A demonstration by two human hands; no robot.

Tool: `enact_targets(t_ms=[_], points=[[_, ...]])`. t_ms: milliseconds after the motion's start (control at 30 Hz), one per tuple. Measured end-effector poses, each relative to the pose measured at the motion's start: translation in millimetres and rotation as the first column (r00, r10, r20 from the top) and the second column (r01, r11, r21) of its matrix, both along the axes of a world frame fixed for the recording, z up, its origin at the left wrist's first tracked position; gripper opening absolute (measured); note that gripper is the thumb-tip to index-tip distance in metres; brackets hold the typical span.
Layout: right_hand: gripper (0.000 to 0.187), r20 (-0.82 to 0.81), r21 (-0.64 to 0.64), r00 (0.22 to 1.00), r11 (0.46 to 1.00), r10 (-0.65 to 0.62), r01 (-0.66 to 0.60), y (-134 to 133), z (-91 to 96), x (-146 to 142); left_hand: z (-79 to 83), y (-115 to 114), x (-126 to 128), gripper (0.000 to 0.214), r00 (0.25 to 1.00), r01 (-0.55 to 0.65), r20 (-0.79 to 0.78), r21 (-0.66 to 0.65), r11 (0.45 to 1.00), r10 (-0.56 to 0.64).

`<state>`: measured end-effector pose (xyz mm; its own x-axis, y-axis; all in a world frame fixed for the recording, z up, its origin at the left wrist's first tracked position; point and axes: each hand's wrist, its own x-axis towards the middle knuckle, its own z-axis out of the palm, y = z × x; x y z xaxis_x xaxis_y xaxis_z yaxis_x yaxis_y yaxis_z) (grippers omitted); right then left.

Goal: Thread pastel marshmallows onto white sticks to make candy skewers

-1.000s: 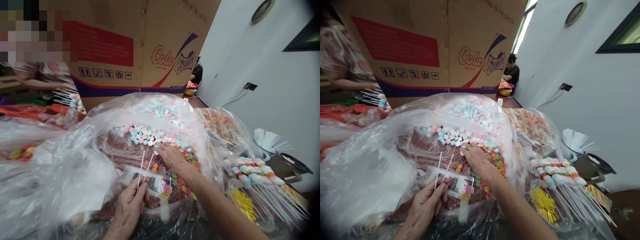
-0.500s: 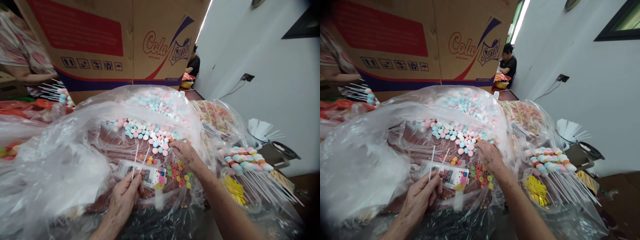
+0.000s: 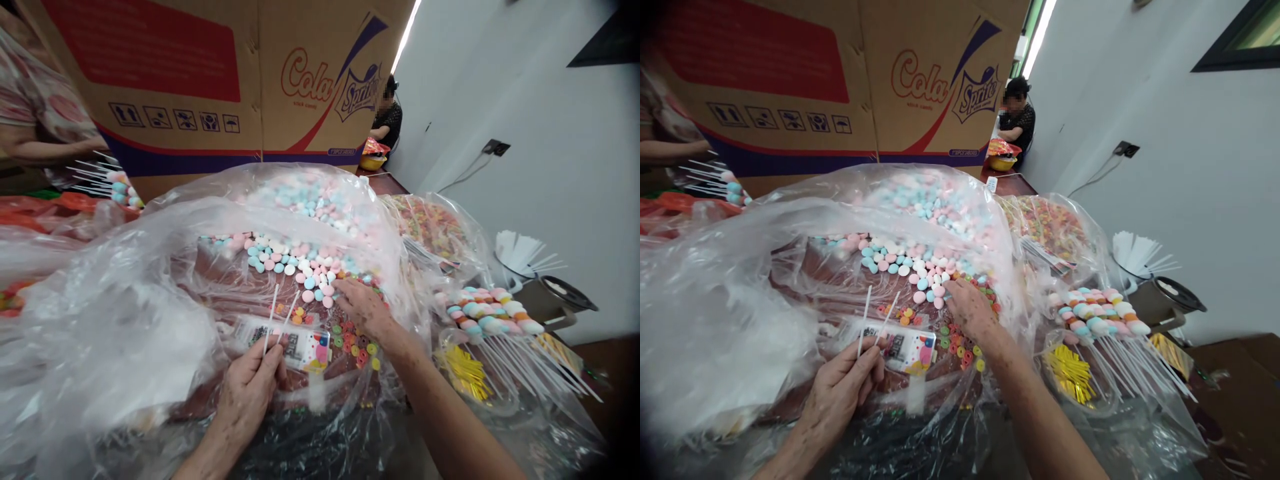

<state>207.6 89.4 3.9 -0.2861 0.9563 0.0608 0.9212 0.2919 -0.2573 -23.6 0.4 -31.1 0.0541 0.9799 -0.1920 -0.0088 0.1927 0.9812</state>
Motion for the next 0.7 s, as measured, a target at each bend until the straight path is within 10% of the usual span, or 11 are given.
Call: enact_targets(t_ms=[700], points=[[0.019, -0.127, 0.08, 0.991, 0.996, -0.034, 0.044, -3, 2.8, -2, 3.2, -1, 0, 0.04, 1.0, 0.024, -0.005, 0.001, 1.0, -0.024]])
